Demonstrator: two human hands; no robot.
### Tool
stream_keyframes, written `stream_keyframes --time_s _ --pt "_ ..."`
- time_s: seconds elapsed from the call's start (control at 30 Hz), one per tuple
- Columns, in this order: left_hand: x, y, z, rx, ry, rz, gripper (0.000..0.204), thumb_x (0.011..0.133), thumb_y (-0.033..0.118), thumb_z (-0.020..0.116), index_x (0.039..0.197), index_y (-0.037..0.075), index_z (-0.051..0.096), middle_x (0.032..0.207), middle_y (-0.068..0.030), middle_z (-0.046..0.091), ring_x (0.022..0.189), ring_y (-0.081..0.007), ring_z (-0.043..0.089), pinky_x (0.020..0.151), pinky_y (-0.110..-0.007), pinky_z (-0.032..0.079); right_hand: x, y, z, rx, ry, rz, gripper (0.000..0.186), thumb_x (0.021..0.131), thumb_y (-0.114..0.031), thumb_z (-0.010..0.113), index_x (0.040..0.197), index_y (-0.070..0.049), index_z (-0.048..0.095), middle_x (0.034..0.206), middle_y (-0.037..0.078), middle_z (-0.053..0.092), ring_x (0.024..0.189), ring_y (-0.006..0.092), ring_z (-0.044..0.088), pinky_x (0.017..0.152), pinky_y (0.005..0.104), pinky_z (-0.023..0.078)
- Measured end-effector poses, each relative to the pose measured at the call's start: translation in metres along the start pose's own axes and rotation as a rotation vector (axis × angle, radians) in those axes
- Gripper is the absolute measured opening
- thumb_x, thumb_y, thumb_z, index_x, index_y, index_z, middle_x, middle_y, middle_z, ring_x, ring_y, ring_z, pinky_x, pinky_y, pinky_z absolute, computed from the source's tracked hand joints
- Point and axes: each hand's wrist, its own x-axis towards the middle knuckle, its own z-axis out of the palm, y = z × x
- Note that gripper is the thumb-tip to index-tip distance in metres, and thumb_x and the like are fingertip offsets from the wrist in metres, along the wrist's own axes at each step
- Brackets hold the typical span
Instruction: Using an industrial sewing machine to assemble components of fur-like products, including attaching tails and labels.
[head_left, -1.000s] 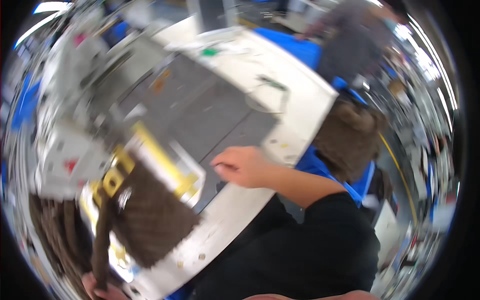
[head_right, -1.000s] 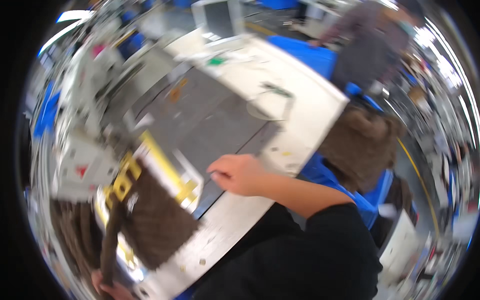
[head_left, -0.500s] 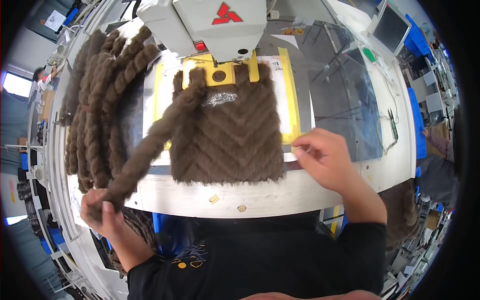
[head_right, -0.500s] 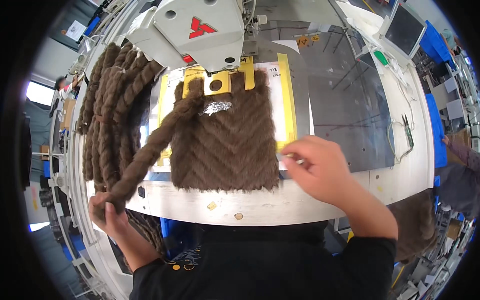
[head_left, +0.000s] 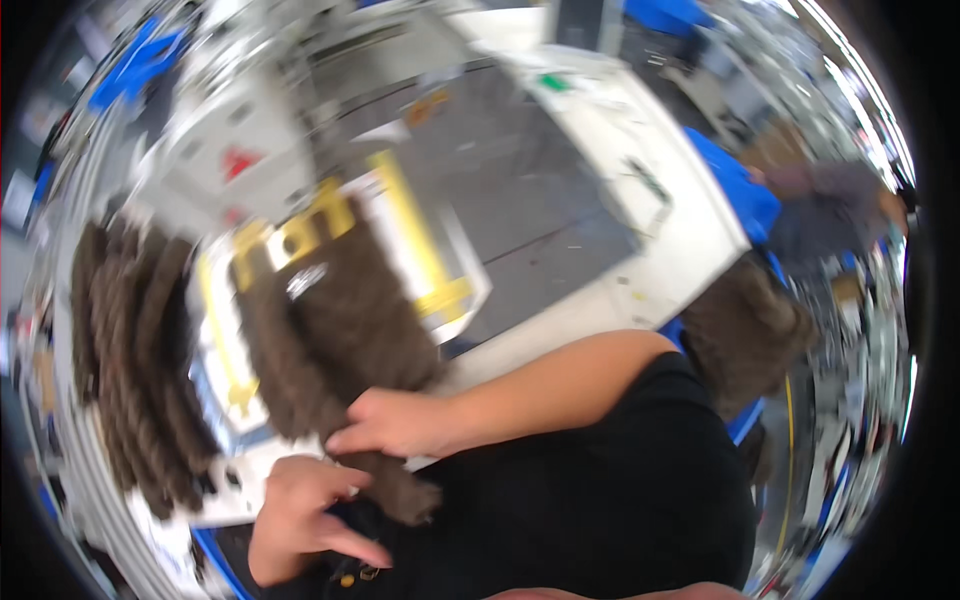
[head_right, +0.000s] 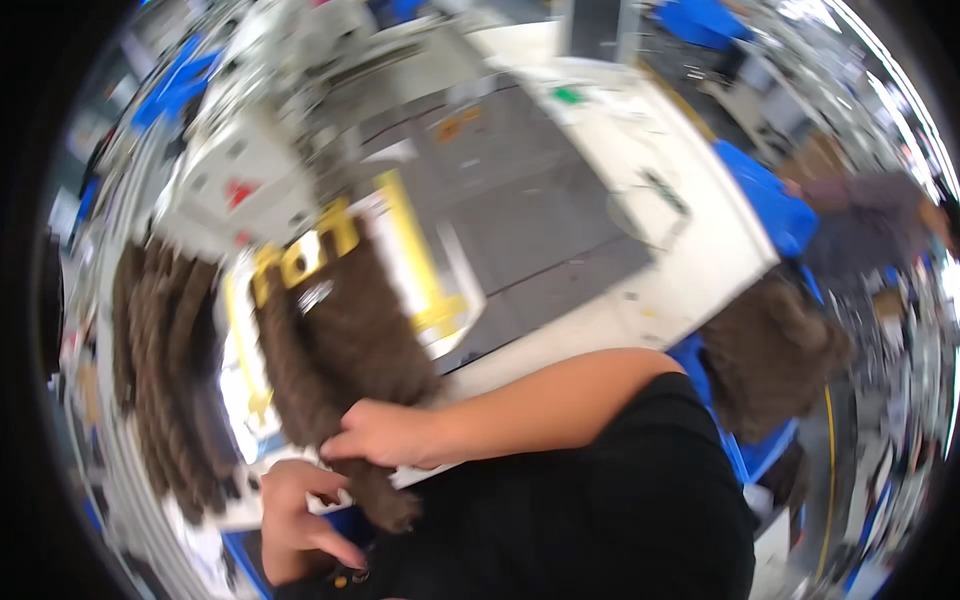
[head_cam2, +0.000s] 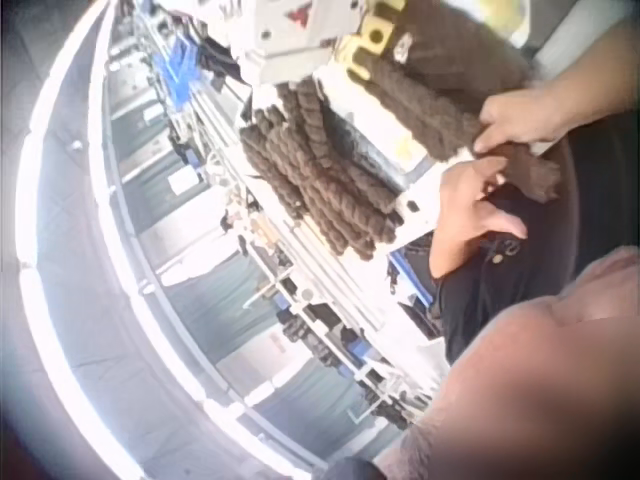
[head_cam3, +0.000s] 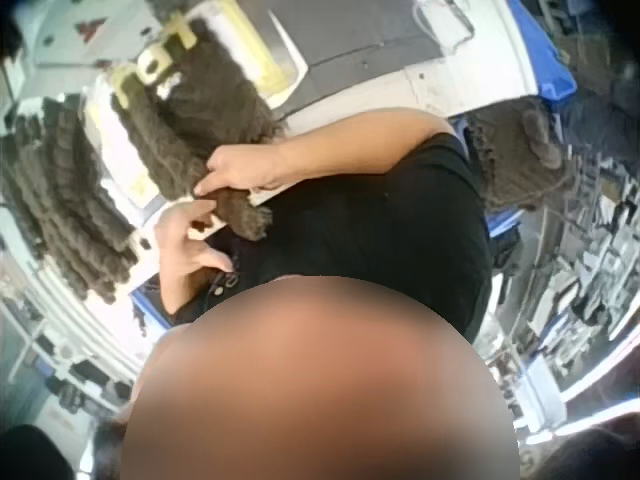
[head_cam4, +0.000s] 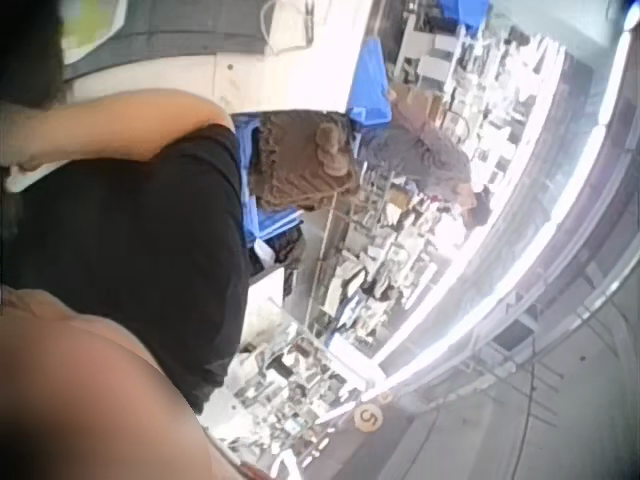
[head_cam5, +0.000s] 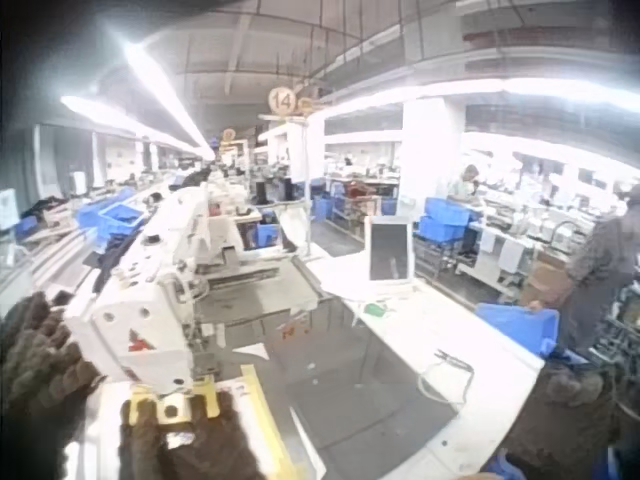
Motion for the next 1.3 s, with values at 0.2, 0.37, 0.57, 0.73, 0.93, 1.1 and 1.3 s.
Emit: stream_keyframes --time_s 0.2,0.37,0.57,0.73,0.93,1.1,1.3 --pt "0.016 -0.042 0.039 0.073 0.364 -0.398 0.057 0.096 0.035 0.068 0.137 -0.004 0.054 0.101 -0.0138 0.066 0.093 -0.0233 0.063 0.081 -0.037 0.05 -0.019 0.007 -0.003 -0.328 0.129 -0.225 0.046 0.091 -0.034 0.068 0.074 0.008 0.068 0.061 0.016 0.063 0.053 0.0247 0.06 0.051 0.0426 0.045" --pt "0.004 -0.055 0.046 -0.637 0.33 -0.608 0.015 0.099 0.009 0.065 0.114 0.007 0.059 0.099 -0.0034 0.06 0.084 -0.0139 0.055 0.073 -0.028 0.047 -0.037 0.024 -0.001 -0.262 0.123 -0.055 0.047 0.091 -0.036 0.069 0.078 0.009 0.069 0.061 0.013 0.062 0.053 0.025 0.061 0.048 0.042 0.046" --pt "0.014 -0.057 0.051 -0.557 0.369 -0.676 0.029 0.097 0.013 0.066 0.122 0.016 0.053 0.093 0.0004 0.054 0.078 -0.0135 0.052 0.07 -0.03 0.048 -0.055 0.036 -0.011 -0.045 0.008 -0.16 0.023 0.097 -0.028 0.07 0.099 -0.006 0.076 0.082 0.007 0.067 0.058 0.0227 0.062 0.052 0.0397 0.055" --pt "0.008 -0.048 0.076 -0.626 0.26 -0.609 0.04 0.098 0.015 0.067 0.134 0.014 0.048 0.105 -0.0068 0.06 0.085 -0.0188 0.055 0.073 -0.034 0.049 -0.06 0.049 -0.015 -0.339 0.226 -0.271 0.048 0.086 -0.038 0.071 0.077 0.009 0.068 0.065 0.018 0.063 0.063 0.0315 0.063 0.058 0.0452 0.049" --pt "0.014 -0.04 0.087 -0.679 0.34 -0.533 0.035 0.095 0.002 0.07 0.126 0.01 0.054 0.105 -0.0097 0.063 0.086 -0.0198 0.057 0.077 -0.036 0.051 -0.058 0.06 -0.018 -0.547 0.251 -0.262 0.055 0.084 -0.045 0.066 0.072 0.009 0.068 0.066 0.024 0.066 0.066 0.039 0.067 0.06 0.0477 0.052" --pt "0.006 -0.037 0.087 -0.668 0.426 -0.483 0.035 0.094 0.004 0.074 0.123 0.009 0.055 0.104 -0.0095 0.062 0.089 -0.0194 0.057 0.077 -0.036 0.052 -0.071 0.062 -0.018 -0.411 0.202 -0.325 0.053 0.084 -0.043 0.067 0.07 0.009 0.069 0.063 0.021 0.066 0.064 0.0363 0.067 0.06 0.0464 0.053" --pt "0.017 -0.029 0.064 -0.113 0.286 -0.346 0.051 0.098 0.015 0.072 0.143 0.006 0.051 0.111 -0.0126 0.064 0.091 -0.0224 0.059 0.079 -0.038 0.052 -0.083 0.039 -0.027 -0.67 0.193 -0.398 0.04 0.08 -0.033 0.069 0.071 0.006 0.071 0.065 0.02 0.068 0.067 0.0364 0.07 0.062 0.0448 0.056"
